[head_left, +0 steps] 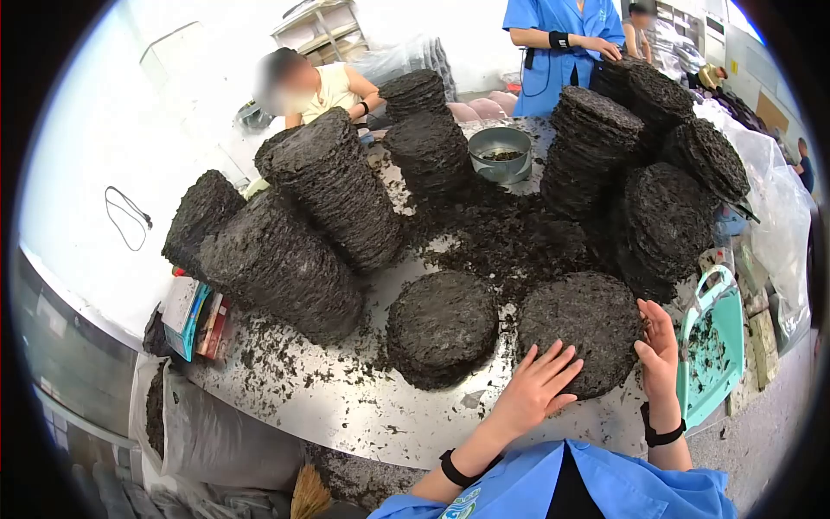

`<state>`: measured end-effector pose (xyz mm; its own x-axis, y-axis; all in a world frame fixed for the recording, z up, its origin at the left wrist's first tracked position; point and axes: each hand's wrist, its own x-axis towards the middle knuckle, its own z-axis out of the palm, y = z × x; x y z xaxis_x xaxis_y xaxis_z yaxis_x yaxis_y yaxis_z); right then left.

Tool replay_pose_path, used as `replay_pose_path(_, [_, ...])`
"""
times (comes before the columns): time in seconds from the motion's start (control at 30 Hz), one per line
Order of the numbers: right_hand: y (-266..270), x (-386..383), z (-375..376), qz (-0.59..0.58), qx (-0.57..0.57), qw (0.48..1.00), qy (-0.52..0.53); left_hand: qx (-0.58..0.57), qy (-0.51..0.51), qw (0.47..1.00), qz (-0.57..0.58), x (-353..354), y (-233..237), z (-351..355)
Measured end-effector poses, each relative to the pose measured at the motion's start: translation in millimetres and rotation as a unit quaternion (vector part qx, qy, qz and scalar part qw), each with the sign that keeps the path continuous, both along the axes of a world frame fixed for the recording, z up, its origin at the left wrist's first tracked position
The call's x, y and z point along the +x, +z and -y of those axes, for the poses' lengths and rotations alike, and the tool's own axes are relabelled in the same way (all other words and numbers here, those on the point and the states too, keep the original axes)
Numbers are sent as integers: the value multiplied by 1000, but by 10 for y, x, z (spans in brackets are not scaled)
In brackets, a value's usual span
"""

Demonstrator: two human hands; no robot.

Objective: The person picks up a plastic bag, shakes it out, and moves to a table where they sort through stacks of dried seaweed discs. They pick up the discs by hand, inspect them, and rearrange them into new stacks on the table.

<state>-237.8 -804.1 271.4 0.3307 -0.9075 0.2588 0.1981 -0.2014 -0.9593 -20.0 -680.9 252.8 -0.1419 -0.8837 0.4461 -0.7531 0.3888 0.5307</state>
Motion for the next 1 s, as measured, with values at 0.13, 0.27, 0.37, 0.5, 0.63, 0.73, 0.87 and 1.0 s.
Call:
replay_pose_path(0.13, [-105, 18, 52, 28, -1, 1000, -2, -38, -10, 998, 42, -24, -83, 12])
replay_pose_path(0.27, [-140, -18, 85, 64, 16, 998, 13, -27, -13, 997, 68, -30, 7, -34])
replay_pose_path(0.37, [-133, -19, 66, 78, 46, 996, 9, -35, 6, 998, -46, 90, 54, -91])
replay_pose_path(0.5, [-125, -29, 56, 64, 30, 997, 14, -72, 406, 880, -237, 620, -19, -240])
replay_pose_path(0.63, [-103, -72, 41, 54, 61, 997, 2, -67, 413, 821, -388, 1190, 54, -392])
replay_pose_path(0.73, [-102, -34, 30, 18, 50, 999, -7, -83, 472, 877, -24, 1032, 102, -450])
replay_pose_path(0.87, [-113, 12, 38, 20, 18, 1000, 2, 38, 130, 986, -93, 163, 177, -190])
replay_pose_path(1.0, [-34, -18, -23, 9, 26, 1000, 4, 36, 21, 999, 5, -114, 57, 38])
